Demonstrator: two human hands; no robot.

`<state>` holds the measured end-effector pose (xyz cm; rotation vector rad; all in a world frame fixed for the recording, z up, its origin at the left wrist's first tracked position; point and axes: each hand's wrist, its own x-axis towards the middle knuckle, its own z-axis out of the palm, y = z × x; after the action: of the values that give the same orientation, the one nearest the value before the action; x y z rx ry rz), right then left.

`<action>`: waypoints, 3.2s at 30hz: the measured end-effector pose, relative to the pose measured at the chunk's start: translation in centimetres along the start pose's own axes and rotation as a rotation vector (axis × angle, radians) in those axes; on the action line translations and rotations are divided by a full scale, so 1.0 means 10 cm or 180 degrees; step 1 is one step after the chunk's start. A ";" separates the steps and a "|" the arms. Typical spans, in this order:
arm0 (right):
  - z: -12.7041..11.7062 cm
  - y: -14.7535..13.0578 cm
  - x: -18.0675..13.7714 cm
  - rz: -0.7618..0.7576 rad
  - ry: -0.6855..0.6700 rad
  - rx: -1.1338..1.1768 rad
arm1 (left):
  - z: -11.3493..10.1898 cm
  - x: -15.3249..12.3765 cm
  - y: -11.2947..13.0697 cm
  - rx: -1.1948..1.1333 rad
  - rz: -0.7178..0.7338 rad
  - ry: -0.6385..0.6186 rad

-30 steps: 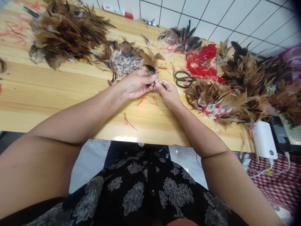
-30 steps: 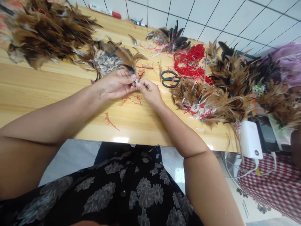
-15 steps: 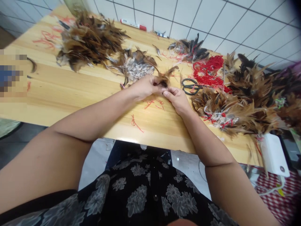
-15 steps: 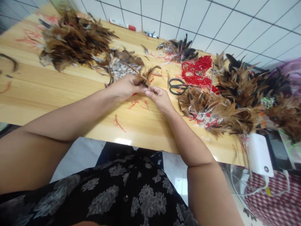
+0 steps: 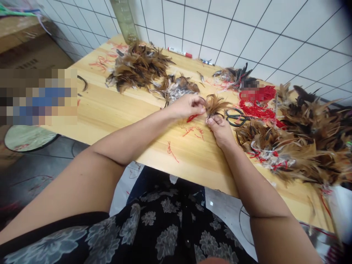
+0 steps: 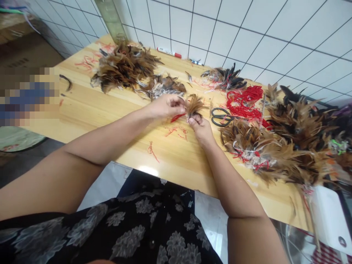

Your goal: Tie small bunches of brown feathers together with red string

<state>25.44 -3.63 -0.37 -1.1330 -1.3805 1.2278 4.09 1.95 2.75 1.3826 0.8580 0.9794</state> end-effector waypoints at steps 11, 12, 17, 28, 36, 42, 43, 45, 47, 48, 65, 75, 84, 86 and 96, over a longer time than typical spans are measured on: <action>-0.02 0.01 -0.01 0.0029 0.0145 -0.0046 | -1.60 0.09 0.10 0.1829 0.0647 0.1909; -0.02 0.00 -0.01 0.0036 0.0141 -0.0048 | -1.72 0.12 0.01 0.1859 0.0748 0.1949; -0.01 -0.02 -0.01 0.0088 0.0203 -0.0015 | -2.01 0.13 -0.19 0.2400 0.0646 0.1897; 0.00 -0.04 -0.03 0.0118 0.0201 -0.0196 | -1.43 -0.12 0.23 0.3958 -0.0751 0.1488; 0.01 -0.03 -0.03 -0.0001 0.0154 -0.0342 | -1.42 -0.15 0.21 0.3978 -0.0595 0.1539; 0.01 0.03 -0.02 -0.0071 0.0149 -0.0348 | -1.35 -0.11 0.35 0.3691 -0.0172 0.2378; 0.01 0.03 -0.02 -0.0088 0.0151 -0.0348 | -1.33 -0.10 0.38 0.3547 -0.0087 0.2409; 0.02 0.04 -0.02 -0.0112 0.0151 -0.0325 | -1.25 -0.09 0.44 0.3112 0.0000 0.2331; 0.02 0.04 -0.02 -0.0113 0.0163 -0.0283 | -1.13 -0.08 0.48 0.2555 0.0038 0.2096; 0.03 0.04 -0.02 -0.0103 0.0183 -0.0261 | -1.05 -0.08 0.49 0.2243 0.0075 0.1990; 0.03 0.05 0.01 0.0030 0.0302 0.0056 | -0.19 -0.11 0.12 0.1543 -0.0178 0.0224; 0.05 -0.02 0.01 0.0200 0.0358 -0.0152 | -0.34 -0.08 0.26 0.2538 0.0046 0.0692; 0.04 0.05 0.01 -0.0001 0.0320 -0.0188 | -0.06 -0.19 0.37 0.1004 -0.0036 0.0885; 0.04 0.08 0.01 -0.0008 0.0322 -0.0231 | 0.04 -0.23 0.39 0.0860 -0.0046 0.0813; 0.06 0.13 0.05 0.0060 0.0523 -0.0447 | 0.39 -0.30 0.11 0.0336 -0.0392 -0.0111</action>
<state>24.86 -3.15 -1.67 -1.3168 -1.3500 1.0388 6.50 -2.35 3.74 1.4145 0.9685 0.8234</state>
